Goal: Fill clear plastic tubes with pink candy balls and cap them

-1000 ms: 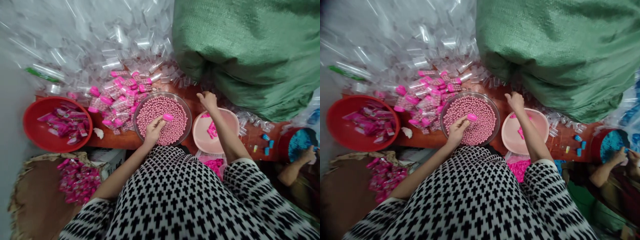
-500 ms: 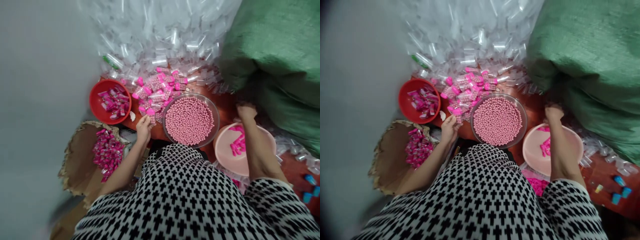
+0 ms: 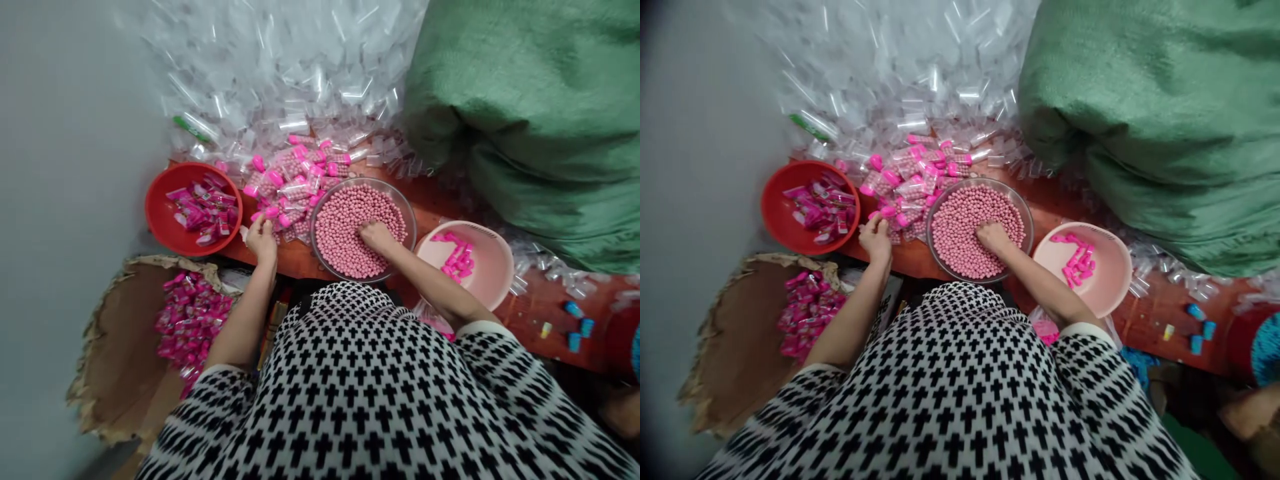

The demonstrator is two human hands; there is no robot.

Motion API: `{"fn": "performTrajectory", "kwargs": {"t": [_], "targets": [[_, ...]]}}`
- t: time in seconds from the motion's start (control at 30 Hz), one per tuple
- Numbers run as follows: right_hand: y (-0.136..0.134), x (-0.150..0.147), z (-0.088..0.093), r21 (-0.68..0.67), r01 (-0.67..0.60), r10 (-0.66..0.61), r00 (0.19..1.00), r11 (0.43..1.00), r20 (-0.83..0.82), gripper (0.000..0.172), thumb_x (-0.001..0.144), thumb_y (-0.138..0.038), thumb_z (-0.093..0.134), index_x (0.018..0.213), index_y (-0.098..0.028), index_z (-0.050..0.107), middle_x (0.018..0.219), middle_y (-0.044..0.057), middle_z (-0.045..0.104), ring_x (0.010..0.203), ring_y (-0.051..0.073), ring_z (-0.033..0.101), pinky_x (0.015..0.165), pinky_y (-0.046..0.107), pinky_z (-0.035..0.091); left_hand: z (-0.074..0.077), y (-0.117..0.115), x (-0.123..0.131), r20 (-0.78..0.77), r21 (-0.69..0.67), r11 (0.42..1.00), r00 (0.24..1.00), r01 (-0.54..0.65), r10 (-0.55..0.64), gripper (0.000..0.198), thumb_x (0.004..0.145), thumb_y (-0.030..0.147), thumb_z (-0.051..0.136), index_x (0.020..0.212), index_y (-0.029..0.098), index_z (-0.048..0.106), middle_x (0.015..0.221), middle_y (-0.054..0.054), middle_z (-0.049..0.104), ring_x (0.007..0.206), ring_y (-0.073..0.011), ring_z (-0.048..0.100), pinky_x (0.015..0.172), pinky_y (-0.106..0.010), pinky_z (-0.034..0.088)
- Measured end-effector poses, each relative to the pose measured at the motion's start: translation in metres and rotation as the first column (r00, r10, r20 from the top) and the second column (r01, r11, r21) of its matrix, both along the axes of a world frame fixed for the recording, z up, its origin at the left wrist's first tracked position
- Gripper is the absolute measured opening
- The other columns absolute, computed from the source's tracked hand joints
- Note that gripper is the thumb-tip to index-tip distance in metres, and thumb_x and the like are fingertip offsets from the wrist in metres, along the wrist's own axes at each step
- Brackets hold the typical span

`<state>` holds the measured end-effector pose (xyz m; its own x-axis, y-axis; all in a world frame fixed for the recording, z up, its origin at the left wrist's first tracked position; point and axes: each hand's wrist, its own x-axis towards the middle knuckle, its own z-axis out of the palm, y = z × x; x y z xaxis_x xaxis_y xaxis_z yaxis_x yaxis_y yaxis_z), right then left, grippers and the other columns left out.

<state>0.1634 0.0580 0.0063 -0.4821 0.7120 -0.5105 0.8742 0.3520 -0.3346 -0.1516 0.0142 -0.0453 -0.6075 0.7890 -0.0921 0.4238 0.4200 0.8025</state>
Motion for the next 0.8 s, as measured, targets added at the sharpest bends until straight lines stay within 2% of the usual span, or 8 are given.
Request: {"fn": "performTrajectory", "kwargs": {"t": [0.1, 0.17, 0.2, 0.3, 0.43, 0.5, 0.63, 0.8], "targets": [[-0.006, -0.009, -0.022, -0.135, 0.188, -0.214, 0.955, 0.973, -0.207, 0.018, 0.086, -0.015, 0.051, 0.098, -0.012, 0.064, 0.103, 0.011, 0.068, 0.095, 0.02, 0.061, 0.083, 0.029, 0.044, -0.006, -0.001, -0.001, -0.082, -0.008, 0.999, 0.996, -0.048, 0.047, 0.034, 0.085, 0.02, 0.053, 0.117, 0.015, 0.065, 0.128, -0.012, 0.064, 0.126, -0.023, 0.053, 0.119, -0.044, 0.021], [-0.011, -0.007, -0.031, -0.307, 0.328, -0.433, 0.811, 0.893, -0.394, 0.015, 0.079, -0.019, 0.059, 0.094, -0.014, 0.061, 0.094, 0.005, 0.068, 0.086, 0.016, 0.061, 0.081, 0.027, 0.046, -0.006, -0.007, 0.0, -0.124, -0.021, 0.999, 0.992, -0.032, 0.029, 0.038, 0.085, 0.021, 0.054, 0.122, 0.014, 0.062, 0.132, -0.014, 0.061, 0.13, -0.0247, 0.05, 0.119, -0.043, 0.022], [-0.014, -0.005, -0.033, -0.415, 0.378, -0.552, 0.684, 0.828, -0.478, 0.017, 0.075, -0.021, 0.062, 0.091, -0.015, 0.06, 0.09, 0.003, 0.067, 0.083, 0.015, 0.06, 0.08, 0.027, 0.047, -0.004, -0.012, 0.002, -0.148, -0.018, 1.0, 0.989, -0.016, 0.013, 0.04, 0.085, 0.022, 0.055, 0.124, 0.013, 0.061, 0.133, -0.015, 0.059, 0.132, -0.0254, 0.047, 0.119, -0.043, 0.023], [-0.02, 0.002, -0.032, -0.654, 0.371, -0.752, 0.337, 0.659, -0.566, 0.028, 0.064, -0.029, 0.072, 0.086, -0.016, 0.06, 0.083, -0.001, 0.064, 0.077, 0.014, 0.059, 0.078, 0.029, 0.049, 0.003, -0.022, 0.01, -0.2, 0.021, 0.994, 0.974, 0.111, -0.104, 0.045, 0.087, 0.027, 0.054, 0.13, 0.013, 0.057, 0.138, -0.015, 0.055, 0.134, -0.0258, 0.044, 0.117, -0.04, 0.026], [-0.025, 0.004, -0.02, -0.803, 0.27, -0.847, 0.16, 0.532, -0.507, 0.045, 0.059, -0.037, 0.08, 0.097, -0.018, 0.062, 0.091, 0.001, 0.068, 0.081, 0.016, 0.063, 0.079, 0.034, 0.053, 0.004, -0.02, 0.022, -0.195, 0.037, 0.975, 0.958, 0.22, -0.209, 0.046, 0.089, 0.03, 0.051, 0.131, 0.011, 0.055, 0.136, -0.017, 0.056, 0.131, -0.0264, 0.048, 0.115, -0.04, 0.03], [-0.025, 0.002, -0.014, -0.82, 0.258, -0.859, 0.125, 0.511, -0.496, 0.049, 0.058, -0.038, 0.082, 0.098, -0.019, 0.062, 0.092, 0.001, 0.069, 0.082, 0.016, 0.065, 0.079, 0.033, 0.054, -0.001, -0.015, 0.021, -0.188, 0.025, 0.983, 0.967, 0.18, -0.172, 0.045, 0.089, 0.028, 0.05, 0.13, 0.009, 0.056, 0.134, -0.018, 0.057, 0.129, -0.0275, 0.049, 0.114, -0.042, 0.032], [-0.024, 0.003, -0.006, -0.776, 0.309, -0.827, 0.072, 0.55, -0.557, 0.049, 0.054, -0.039, 0.085, 0.093, -0.019, 0.063, 0.087, 0.001, 0.069, 0.08, 0.015, 0.064, 0.078, 0.031, 0.053, -0.004, -0.012, 0.01, -0.21, 0.012, 0.989, 0.967, 0.15, -0.144, 0.046, 0.089, 0.029, 0.049, 0.129, 0.009, 0.056, 0.137, -0.018, 0.055, 0.135, -0.0292, 0.043, 0.117, -0.046, 0.027], [-0.028, 0.006, 0.002, -0.743, 0.341, -0.795, 0.022, 0.576, -0.606, 0.049, 0.054, -0.038, 0.084, 0.092, -0.02, 0.06, 0.084, -0.001, 0.067, 0.078, 0.015, 0.062, 0.079, 0.033, 0.053, 0.029, -0.024, 0.043, -0.212, 0.153, 0.95, 0.948, 0.271, -0.237, 0.05, 0.091, 0.038, 0.049, 0.132, 0.01, 0.054, 0.14, -0.019, 0.052, 0.136, -0.0281, 0.043, 0.117, -0.046, 0.028]]}}
